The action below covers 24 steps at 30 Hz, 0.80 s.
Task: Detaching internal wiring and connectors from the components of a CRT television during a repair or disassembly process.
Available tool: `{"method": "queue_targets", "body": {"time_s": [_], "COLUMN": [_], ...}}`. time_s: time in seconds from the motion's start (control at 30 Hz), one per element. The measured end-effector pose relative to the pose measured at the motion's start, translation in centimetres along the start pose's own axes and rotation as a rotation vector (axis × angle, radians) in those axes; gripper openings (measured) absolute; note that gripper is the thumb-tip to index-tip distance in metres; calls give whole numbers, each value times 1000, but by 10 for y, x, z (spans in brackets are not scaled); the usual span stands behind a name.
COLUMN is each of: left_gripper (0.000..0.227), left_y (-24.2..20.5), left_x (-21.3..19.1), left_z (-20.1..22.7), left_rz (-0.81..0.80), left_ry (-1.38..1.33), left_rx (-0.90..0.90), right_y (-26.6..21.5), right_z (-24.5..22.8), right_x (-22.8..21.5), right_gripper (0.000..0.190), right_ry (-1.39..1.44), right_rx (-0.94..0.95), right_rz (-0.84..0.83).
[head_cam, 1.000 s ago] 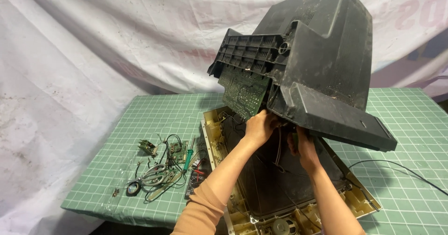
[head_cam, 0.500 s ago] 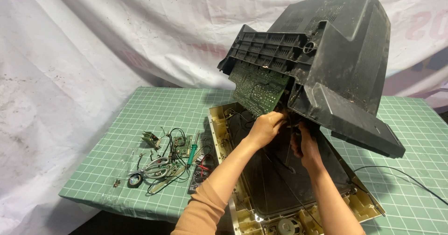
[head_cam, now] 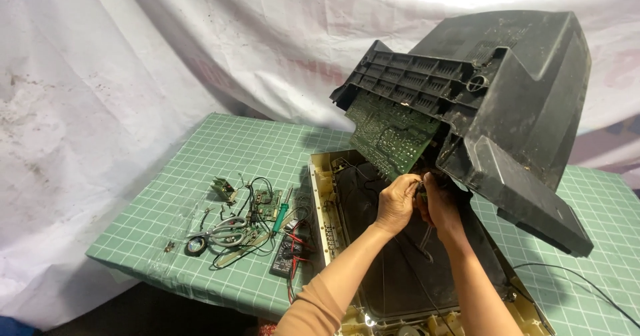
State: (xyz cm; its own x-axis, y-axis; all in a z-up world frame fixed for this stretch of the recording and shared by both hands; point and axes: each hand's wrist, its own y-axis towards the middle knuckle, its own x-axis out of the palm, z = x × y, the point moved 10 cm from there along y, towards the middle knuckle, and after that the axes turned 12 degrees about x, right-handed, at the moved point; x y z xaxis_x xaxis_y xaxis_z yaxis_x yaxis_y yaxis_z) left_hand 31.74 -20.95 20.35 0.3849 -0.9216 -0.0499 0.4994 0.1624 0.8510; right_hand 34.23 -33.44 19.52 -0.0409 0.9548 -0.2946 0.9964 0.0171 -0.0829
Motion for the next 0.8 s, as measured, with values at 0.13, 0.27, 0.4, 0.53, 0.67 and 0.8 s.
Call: {"method": "queue_targets", "body": {"time_s": [0.13, 0.27, 0.4, 0.53, 0.67, 0.8], "left_gripper": [9, 10, 10, 10, 5, 7], "left_y": [0, -3, -14, -25, -23, -26], "left_x": [-2, -4, -9, -4, -13, -34], "left_z": [4, 8, 19, 8, 6, -2], "left_rz": [32, 48, 93, 134, 152, 229], "left_ry": [-13, 38, 182, 106, 59, 61], "left_rx": [-13, 0, 71, 15, -23, -145], "right_y": [15, 16, 15, 16, 14, 3], "right_z": [19, 30, 55, 82, 95, 76], "right_x": [5, 2, 6, 4, 6, 21], "right_gripper": [89, 81, 78, 75, 69, 72], "right_ry": [6, 88, 89, 176, 237, 273], "right_rx": [11, 46, 158, 233, 276, 236], "right_rz": [-73, -83, -51, -2, 38, -36]}}
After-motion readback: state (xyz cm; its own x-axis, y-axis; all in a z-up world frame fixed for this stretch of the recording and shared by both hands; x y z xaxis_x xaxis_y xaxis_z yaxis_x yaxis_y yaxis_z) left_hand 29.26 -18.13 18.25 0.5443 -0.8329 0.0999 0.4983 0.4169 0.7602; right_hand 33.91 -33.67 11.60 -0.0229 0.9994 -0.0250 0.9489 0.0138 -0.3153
